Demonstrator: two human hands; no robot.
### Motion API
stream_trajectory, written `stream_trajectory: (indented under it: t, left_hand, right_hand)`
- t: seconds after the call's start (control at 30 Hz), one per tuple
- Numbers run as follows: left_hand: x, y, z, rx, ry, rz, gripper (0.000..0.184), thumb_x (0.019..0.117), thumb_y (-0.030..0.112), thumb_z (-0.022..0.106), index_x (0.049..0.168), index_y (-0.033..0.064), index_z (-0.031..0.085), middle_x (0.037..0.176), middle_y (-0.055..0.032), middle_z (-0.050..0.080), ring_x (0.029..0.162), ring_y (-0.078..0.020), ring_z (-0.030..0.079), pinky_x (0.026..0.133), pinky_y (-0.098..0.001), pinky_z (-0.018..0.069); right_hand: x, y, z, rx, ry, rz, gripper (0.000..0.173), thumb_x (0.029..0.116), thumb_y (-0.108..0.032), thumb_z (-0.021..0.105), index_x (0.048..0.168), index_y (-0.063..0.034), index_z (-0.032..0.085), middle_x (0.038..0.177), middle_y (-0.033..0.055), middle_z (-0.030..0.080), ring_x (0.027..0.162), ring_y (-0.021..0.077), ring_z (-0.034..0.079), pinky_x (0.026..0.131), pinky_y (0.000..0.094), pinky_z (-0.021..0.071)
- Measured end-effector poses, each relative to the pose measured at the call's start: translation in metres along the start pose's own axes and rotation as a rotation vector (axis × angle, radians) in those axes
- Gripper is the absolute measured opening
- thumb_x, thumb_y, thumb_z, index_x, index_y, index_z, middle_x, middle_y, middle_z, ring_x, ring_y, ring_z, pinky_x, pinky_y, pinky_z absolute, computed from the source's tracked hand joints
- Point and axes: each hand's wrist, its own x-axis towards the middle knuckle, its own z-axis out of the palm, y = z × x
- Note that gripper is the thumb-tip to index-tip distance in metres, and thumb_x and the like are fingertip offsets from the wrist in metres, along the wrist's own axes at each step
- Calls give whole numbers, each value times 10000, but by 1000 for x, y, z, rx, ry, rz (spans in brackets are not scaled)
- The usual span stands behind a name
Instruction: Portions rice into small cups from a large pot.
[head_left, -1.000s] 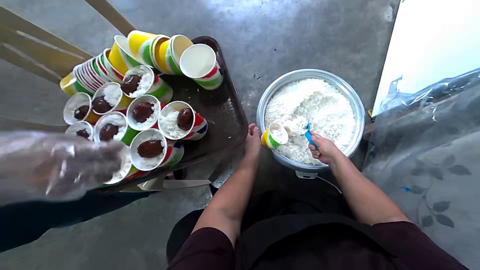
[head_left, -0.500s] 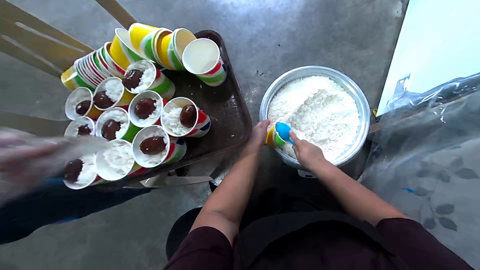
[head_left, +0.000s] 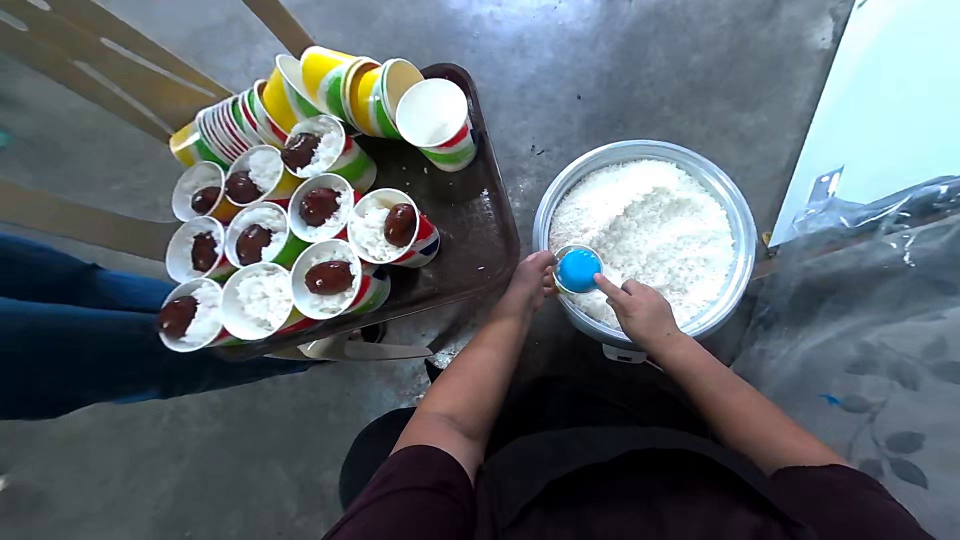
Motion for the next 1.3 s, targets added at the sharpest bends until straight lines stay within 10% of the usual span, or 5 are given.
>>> stream_trajectory:
  t: [0.43, 0.57, 0.67, 0.9, 1.3]
  left_hand:
    - [-12, 1, 36, 15, -101, 24, 376, 1027, 195, 516, 1373, 46, 527, 1195, -175, 633, 997, -259, 648, 822, -447, 555]
    - [-14, -1, 40, -23, -106, 6, 325, 1038, 182, 490, 1330, 48, 539, 1114, -135, 610, 936, -229, 626, 798, -426, 548]
    - [-26, 4, 44, -67, -141, 4, 358, 1043, 201, 472, 1370, 60, 516, 1147, -132, 633, 962, -227, 649, 816, -422, 559]
    - [-107, 72, 57, -2, -256, 153, 323, 1087, 181, 434, 1357, 24, 519, 1107, -126, 620, 873, -175, 629, 774, -347, 548]
    - [-175, 244, -121, 288, 248, 588, 314, 1073, 279, 401, 1270, 78, 541, 1054, -58, 679, 919, -185, 691, 813, -396, 595]
  right_hand:
    - [-25, 22, -11, 57, 274, 1, 428, 1064, -202, 472, 1476, -166, 583, 837, 220, 635, 705, 387, 643, 618, 525, 541]
    - [-32, 19, -26, 336, 193, 122, 493, 1063, -185, 477, 1538, -51, 469, 1012, 233, 690, 875, 309, 668, 820, 471, 558]
    - [-32, 20, -34, 898, 217, 304, 568, 1056, -138, 404, 1595, -18, 268, 845, 6, 569, 631, 31, 528, 626, 206, 494]
    - [-26, 31, -46, 1319, 540, 527, 515, 1110, -124, 222, 1609, -105, 96, 759, -79, 519, 508, 21, 510, 471, 172, 467]
    - [-43, 45, -6, 1178, 421, 805, 513, 1125, -164, 290, 1622, -122, 171, 754, -45, 460, 460, 9, 428, 417, 165, 393]
